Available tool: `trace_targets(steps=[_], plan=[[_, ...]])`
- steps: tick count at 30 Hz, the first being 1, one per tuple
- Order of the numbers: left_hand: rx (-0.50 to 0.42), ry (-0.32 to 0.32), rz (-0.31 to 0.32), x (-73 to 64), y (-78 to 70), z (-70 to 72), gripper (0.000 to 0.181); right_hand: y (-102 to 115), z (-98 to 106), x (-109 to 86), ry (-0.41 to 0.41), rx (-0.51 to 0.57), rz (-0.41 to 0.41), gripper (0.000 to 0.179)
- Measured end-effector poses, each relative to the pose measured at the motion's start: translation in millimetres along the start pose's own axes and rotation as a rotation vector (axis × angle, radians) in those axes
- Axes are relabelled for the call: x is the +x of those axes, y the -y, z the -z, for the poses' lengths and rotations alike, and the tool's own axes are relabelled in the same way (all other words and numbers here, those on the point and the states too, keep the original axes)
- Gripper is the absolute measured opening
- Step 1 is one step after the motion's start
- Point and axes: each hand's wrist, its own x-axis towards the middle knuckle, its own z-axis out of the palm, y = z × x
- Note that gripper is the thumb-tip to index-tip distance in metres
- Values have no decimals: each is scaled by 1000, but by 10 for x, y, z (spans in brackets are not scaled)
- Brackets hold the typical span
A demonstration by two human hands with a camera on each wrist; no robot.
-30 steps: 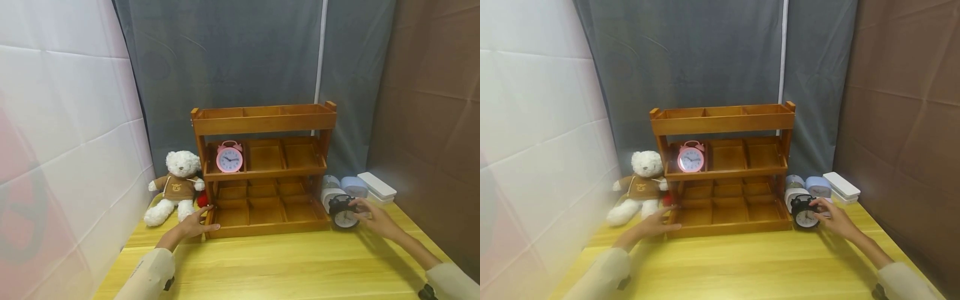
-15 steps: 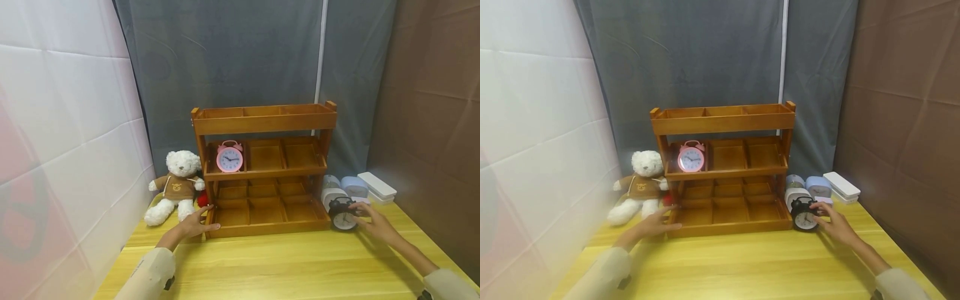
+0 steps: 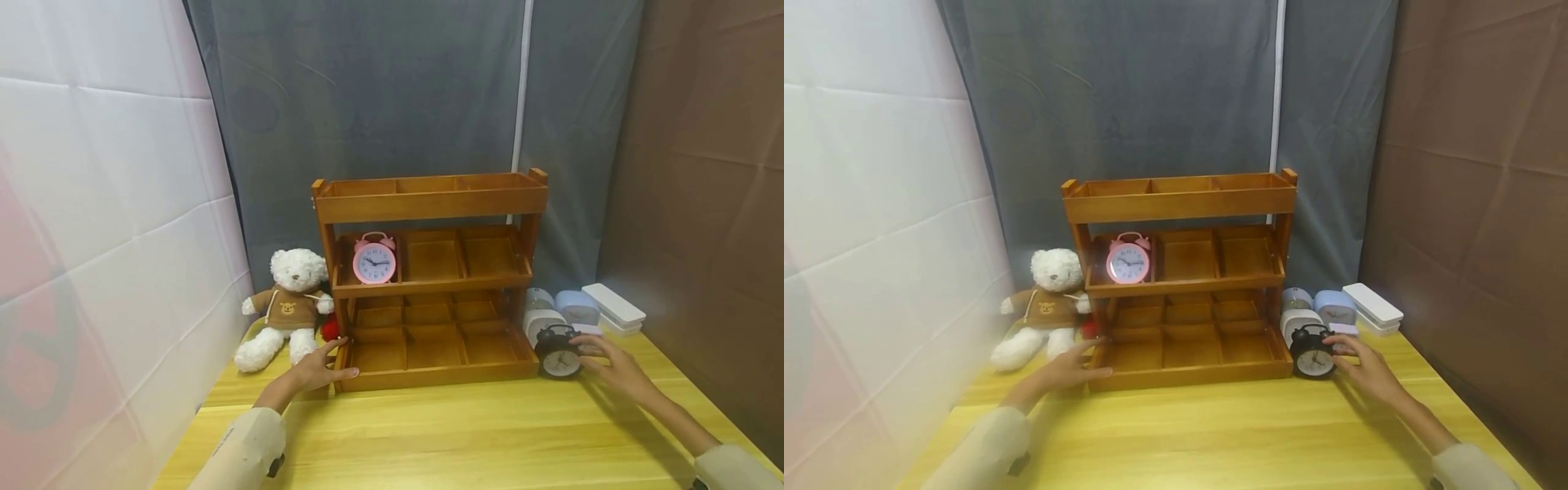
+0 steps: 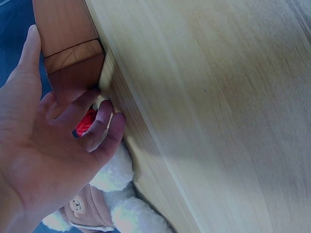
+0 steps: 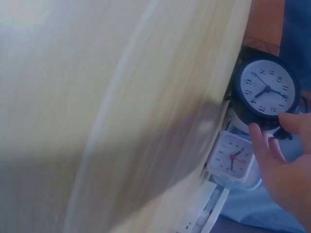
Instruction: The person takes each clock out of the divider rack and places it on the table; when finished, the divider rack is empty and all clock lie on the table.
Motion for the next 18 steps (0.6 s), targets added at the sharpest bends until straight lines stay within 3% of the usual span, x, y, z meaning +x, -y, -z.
trace_targets(steps=[11, 18], plan=[[14, -7, -7, 21, 36, -13, 96, 118, 179, 88, 2, 58, 0, 41], [20, -4, -8, 40, 56, -16, 97, 254, 221, 228, -34, 133, 93, 41]])
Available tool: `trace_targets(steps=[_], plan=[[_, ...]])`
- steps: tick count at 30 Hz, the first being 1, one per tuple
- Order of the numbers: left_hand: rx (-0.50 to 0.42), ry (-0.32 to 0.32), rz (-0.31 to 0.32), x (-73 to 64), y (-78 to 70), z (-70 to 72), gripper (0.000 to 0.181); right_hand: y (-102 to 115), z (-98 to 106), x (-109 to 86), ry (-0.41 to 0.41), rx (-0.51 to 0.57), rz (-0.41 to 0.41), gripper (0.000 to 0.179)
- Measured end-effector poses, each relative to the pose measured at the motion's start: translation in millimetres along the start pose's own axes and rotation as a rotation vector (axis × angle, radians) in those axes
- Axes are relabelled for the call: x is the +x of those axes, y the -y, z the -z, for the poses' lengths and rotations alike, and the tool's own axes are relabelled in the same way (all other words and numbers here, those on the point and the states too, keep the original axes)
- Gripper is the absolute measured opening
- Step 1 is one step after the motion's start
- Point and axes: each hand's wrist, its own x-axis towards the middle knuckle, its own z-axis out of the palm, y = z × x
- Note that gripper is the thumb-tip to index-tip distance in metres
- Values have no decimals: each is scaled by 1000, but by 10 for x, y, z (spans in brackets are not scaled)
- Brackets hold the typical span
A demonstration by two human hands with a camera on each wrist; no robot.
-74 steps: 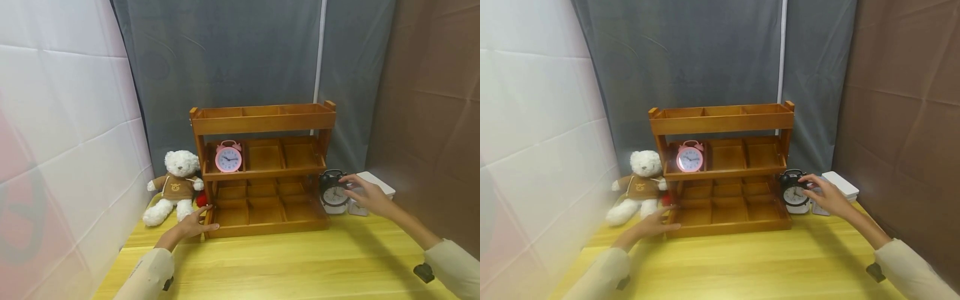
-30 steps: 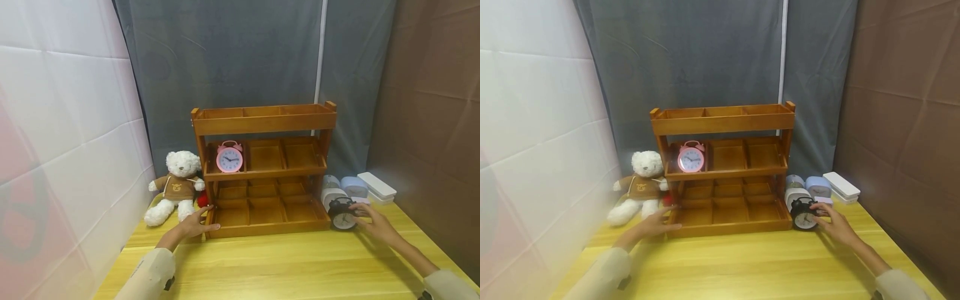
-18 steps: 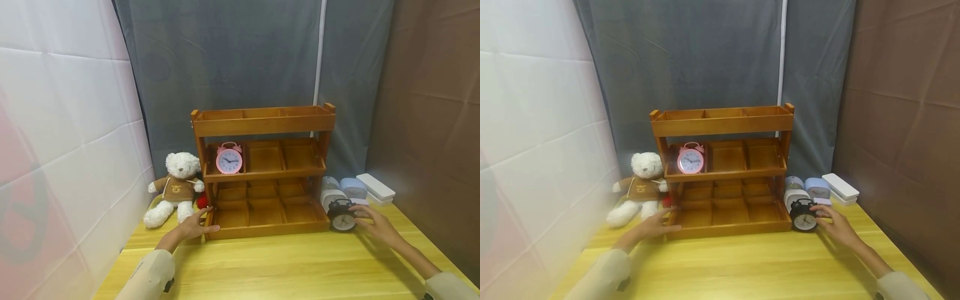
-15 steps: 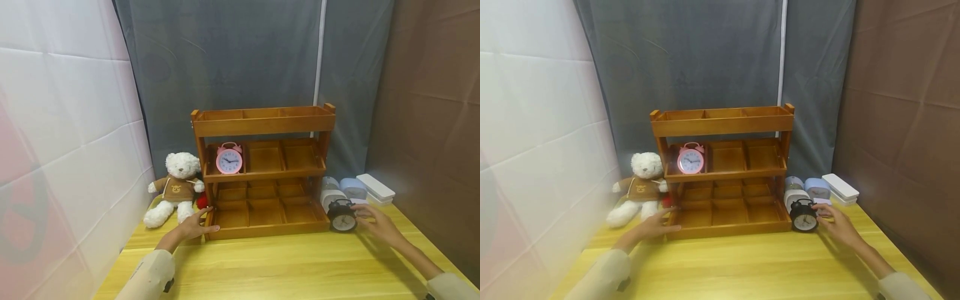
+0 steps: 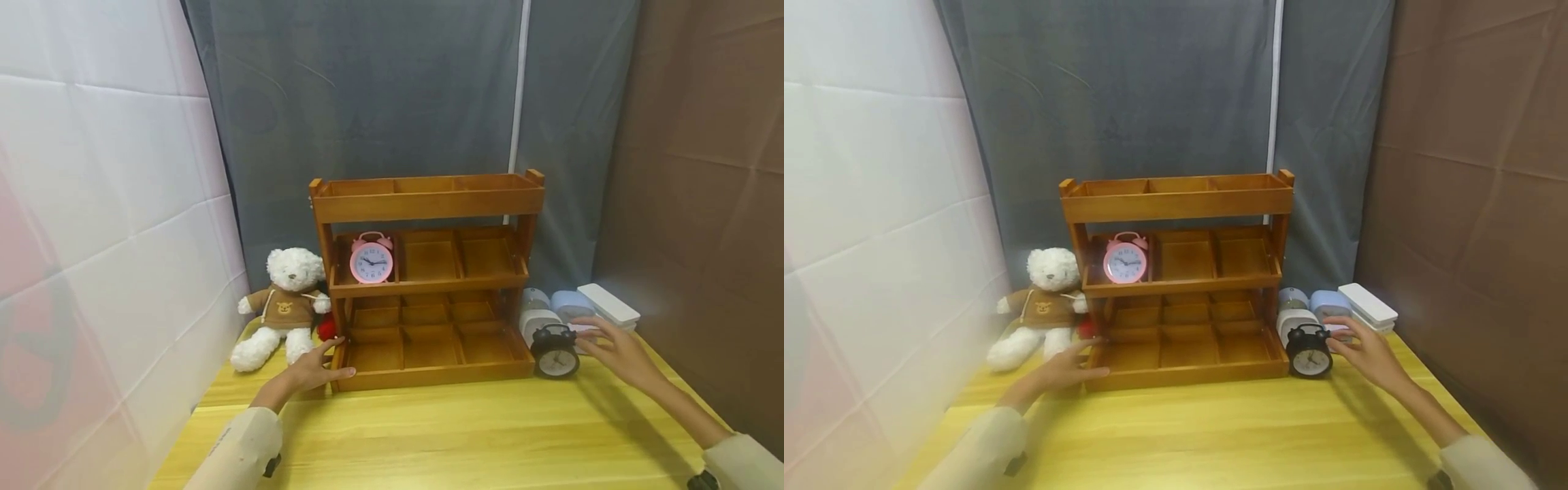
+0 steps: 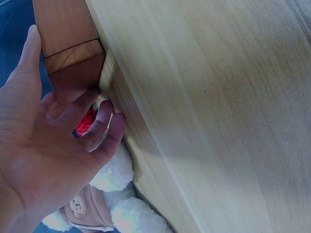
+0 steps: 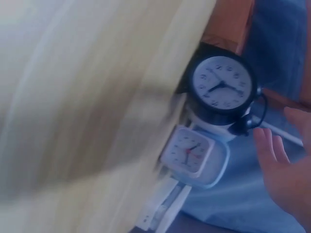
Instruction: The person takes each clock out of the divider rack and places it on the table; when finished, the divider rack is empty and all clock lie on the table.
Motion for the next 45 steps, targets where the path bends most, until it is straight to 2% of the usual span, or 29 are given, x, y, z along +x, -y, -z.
trace_targets(steps=[5, 10, 13, 19, 26, 32, 39, 45], plan=[[1, -4, -13, 5, 19, 3, 96, 111, -51, 150, 14, 87, 52, 40], [12, -5, -4, -10, 32, 15, 97, 282, -147, 390, 24, 66, 81, 41], [11, -12, 1, -29, 26, 31, 96, 403, -231, 563, 63, 64, 90, 41], [7, -8, -1, -56, 6, 45, 97, 653, -415, 847, 108, 27, 60, 38], [-10, -2, 11, -58, 26, 57, 97, 873, -630, 1182, 139, 108, 17, 39], [-25, -4, -2, -47, 33, 59, 97, 1071, -800, 1489, 136, 99, 36, 42], [-14, -2, 4, -43, 0, 39, 97, 1228, -1064, 1796, 121, 183, 62, 39], [-11, 4, 1, -18, -29, 11, 97, 1356, -1271, 2010, 115, 187, 78, 39]])
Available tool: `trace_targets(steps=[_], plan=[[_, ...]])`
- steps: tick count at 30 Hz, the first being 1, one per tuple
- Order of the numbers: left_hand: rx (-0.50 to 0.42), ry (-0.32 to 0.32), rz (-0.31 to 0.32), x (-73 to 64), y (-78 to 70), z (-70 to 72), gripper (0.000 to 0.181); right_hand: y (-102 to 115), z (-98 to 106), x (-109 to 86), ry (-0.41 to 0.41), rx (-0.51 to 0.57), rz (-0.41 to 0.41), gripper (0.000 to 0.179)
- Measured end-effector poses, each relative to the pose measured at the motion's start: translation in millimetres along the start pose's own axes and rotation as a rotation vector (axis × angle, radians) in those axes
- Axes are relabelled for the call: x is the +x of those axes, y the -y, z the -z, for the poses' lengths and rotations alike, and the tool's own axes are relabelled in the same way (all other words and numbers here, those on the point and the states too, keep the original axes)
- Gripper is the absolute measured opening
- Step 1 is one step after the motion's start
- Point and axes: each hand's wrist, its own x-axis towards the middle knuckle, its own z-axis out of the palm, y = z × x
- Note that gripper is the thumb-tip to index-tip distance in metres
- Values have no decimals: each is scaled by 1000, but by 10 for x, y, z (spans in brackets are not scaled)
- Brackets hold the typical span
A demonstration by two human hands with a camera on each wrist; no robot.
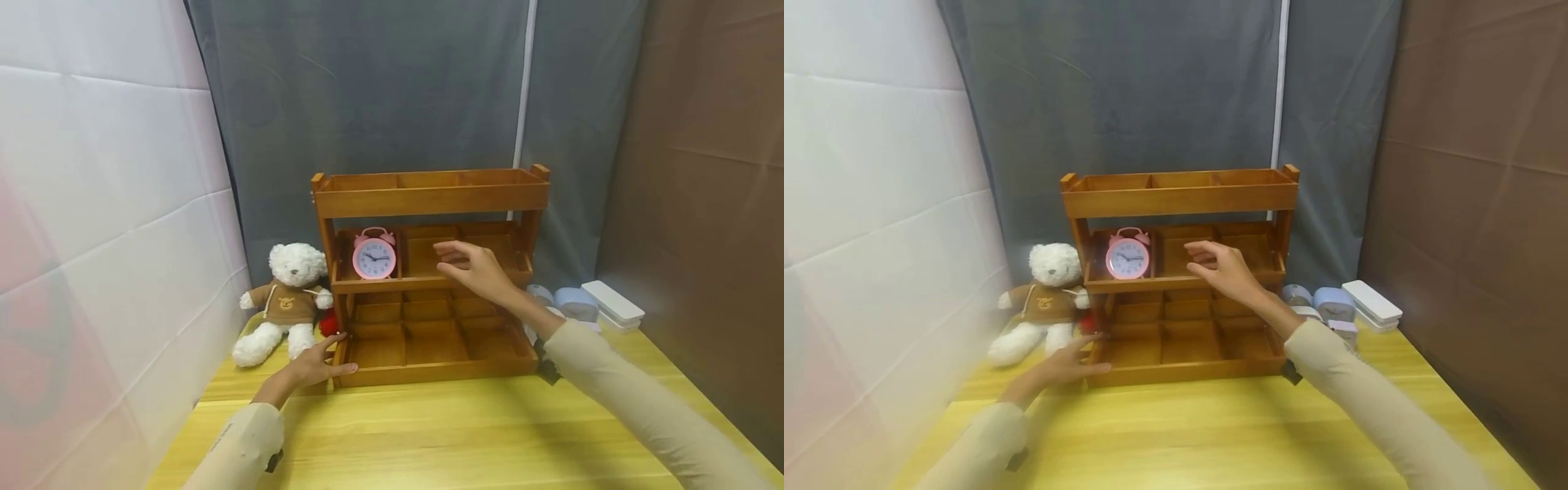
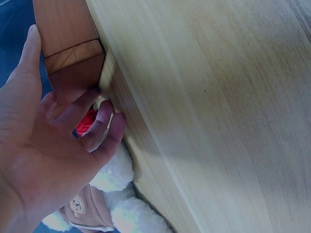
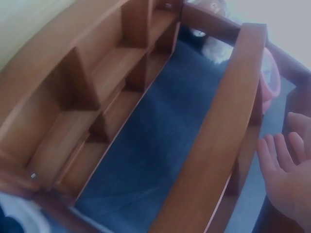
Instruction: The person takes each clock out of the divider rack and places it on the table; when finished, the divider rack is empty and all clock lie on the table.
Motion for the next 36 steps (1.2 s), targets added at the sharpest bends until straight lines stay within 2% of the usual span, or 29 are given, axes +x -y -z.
trace_targets(steps=[12, 17, 21, 27, 36], plan=[[-15, -2, 5, 15, -16, -7, 97, 111, -415, 451, -4, -20, -4, 42], [-17, -3, 6, 16, -17, -6, 96, 143, -577, 614, -2, -18, -52, 46], [-13, -6, 5, 22, 7, -19, 97, 166, -690, 714, 24, -82, -98, 50], [-9, -15, 7, 13, 16, -22, 97, 207, -794, 775, 68, -161, -97, 51], [-9, -16, 5, -3, 30, 0, 98, 158, -841, 731, -3, -188, -61, 42]])
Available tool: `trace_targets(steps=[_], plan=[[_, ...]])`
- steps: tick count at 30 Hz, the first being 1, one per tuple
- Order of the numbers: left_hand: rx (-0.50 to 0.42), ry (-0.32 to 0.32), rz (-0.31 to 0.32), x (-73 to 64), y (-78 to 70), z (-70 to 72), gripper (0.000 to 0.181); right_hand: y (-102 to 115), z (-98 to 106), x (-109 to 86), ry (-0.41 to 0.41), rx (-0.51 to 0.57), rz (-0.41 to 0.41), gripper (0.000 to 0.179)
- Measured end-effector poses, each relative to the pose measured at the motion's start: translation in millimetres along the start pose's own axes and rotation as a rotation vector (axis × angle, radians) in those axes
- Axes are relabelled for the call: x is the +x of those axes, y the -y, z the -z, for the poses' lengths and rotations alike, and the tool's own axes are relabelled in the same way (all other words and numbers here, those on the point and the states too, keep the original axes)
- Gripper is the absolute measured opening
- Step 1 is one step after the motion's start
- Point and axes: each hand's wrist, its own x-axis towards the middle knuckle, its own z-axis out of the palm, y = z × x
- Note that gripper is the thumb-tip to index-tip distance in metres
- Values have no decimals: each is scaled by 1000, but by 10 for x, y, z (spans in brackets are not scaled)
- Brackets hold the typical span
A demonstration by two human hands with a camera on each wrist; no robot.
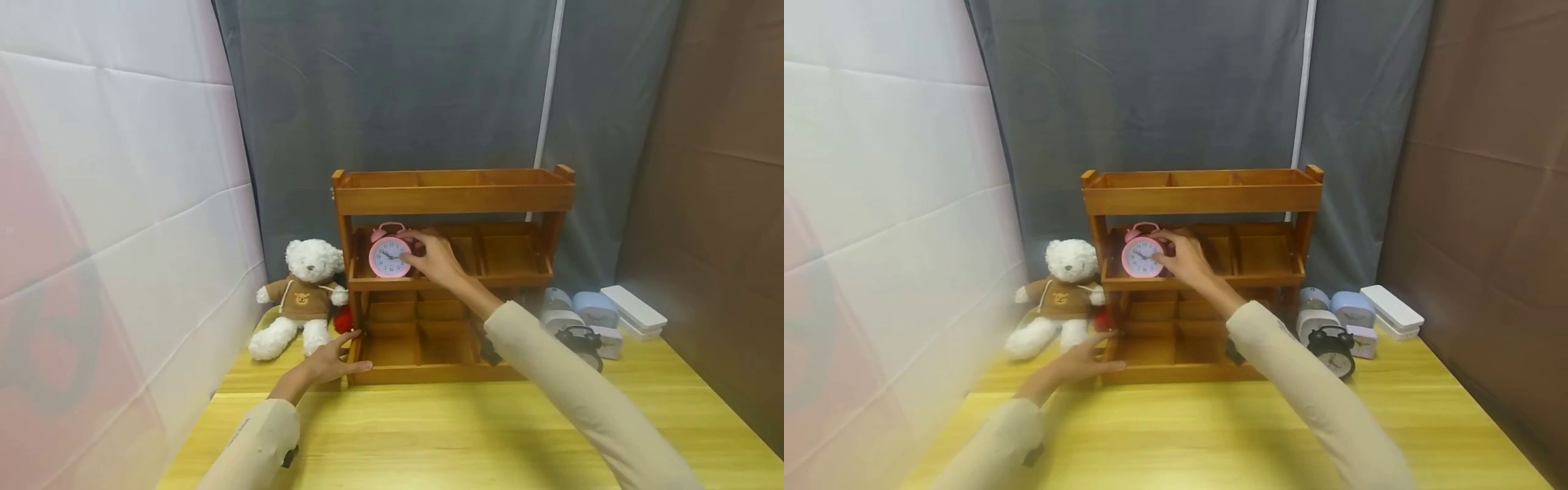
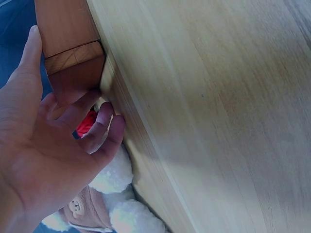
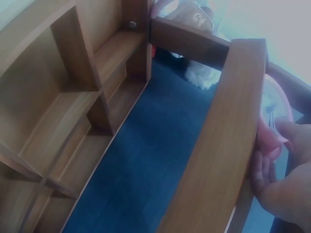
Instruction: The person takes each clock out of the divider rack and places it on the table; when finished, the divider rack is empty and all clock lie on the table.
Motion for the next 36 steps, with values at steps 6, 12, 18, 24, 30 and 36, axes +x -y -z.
trace_targets(steps=[6, 12, 18, 24, 30, 36], plan=[[3, -7, -6, 26, 16, 19, 96, 18, 32, -25, -18, 43, 7, 36], [11, -9, -11, 6, 14, 24, 97, 78, 13, -44, 19, 72, 4, 34], [3, -7, -10, -11, 0, 12, 97, 111, -31, -58, -6, 80, 74, 26], [16, -18, -15, 11, -26, -4, 94, 105, -61, -79, -41, 49, 137, 23], [4, -1, -15, 2, -63, -25, 95, 89, -28, -110, -93, 123, 131, 23], [-2, -11, -10, 5, -15, -10, 94, 130, 132, -104, -132, 161, 164, 25]])
